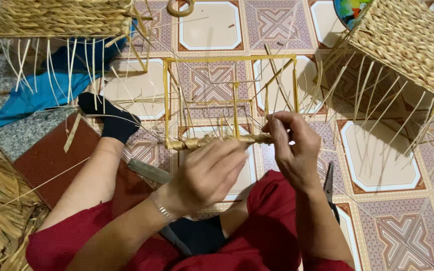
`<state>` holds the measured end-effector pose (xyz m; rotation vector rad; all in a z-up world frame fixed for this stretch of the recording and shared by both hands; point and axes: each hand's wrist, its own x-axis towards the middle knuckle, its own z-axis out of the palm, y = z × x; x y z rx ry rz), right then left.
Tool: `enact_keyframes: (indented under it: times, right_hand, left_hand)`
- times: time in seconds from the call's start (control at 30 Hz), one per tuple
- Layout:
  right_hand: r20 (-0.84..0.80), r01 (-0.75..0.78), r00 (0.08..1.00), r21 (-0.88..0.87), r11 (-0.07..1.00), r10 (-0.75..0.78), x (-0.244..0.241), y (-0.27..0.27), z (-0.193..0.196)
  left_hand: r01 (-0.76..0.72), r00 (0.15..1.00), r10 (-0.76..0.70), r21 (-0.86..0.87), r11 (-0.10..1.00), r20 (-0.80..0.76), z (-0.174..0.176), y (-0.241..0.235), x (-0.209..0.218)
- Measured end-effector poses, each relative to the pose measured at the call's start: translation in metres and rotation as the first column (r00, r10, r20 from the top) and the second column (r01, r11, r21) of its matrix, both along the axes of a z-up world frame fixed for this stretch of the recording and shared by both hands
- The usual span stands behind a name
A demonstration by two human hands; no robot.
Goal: The person weaves a rectangular basket using dried palm leaves, interlacing them through a bamboo frame. They trim excess strands with scissors and continue weaving the sides.
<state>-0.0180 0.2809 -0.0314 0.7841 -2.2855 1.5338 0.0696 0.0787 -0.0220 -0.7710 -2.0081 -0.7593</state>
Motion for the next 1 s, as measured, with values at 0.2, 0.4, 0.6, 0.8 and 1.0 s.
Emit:
enact_keyframes:
  times: [0.2,0.4,0.6,0.8,1.0]
  right_hand:
    - [0.157,-0.033,0.983,-0.383,0.923,0.1,0.006,0.018,0.003]
    - [-0.439,-0.03,0.859,-0.556,0.83,-0.263,0.032,0.05,-0.018]
    - [-0.067,0.098,0.994,0.098,0.99,-0.091,0.05,0.046,-0.04]
    - [0.151,0.143,0.983,-0.245,0.959,-0.108,0.033,0.041,-0.053]
    - [0.369,0.172,0.929,-0.504,0.846,0.031,0.019,0.037,-0.064]
  left_hand:
    - [-0.004,0.938,0.083,-0.23,0.973,0.337,0.018,0.019,-0.04]
    - [0.122,0.922,-0.084,-0.078,0.989,0.379,0.012,0.009,-0.055]
    - [0.071,0.927,-0.029,-0.099,0.992,0.373,0.015,0.01,-0.052]
    - [-0.09,0.92,0.164,-0.215,0.972,0.355,-0.001,0.029,-0.05]
    - [-0.099,0.93,0.161,-0.196,0.976,0.331,-0.018,0.02,-0.06]
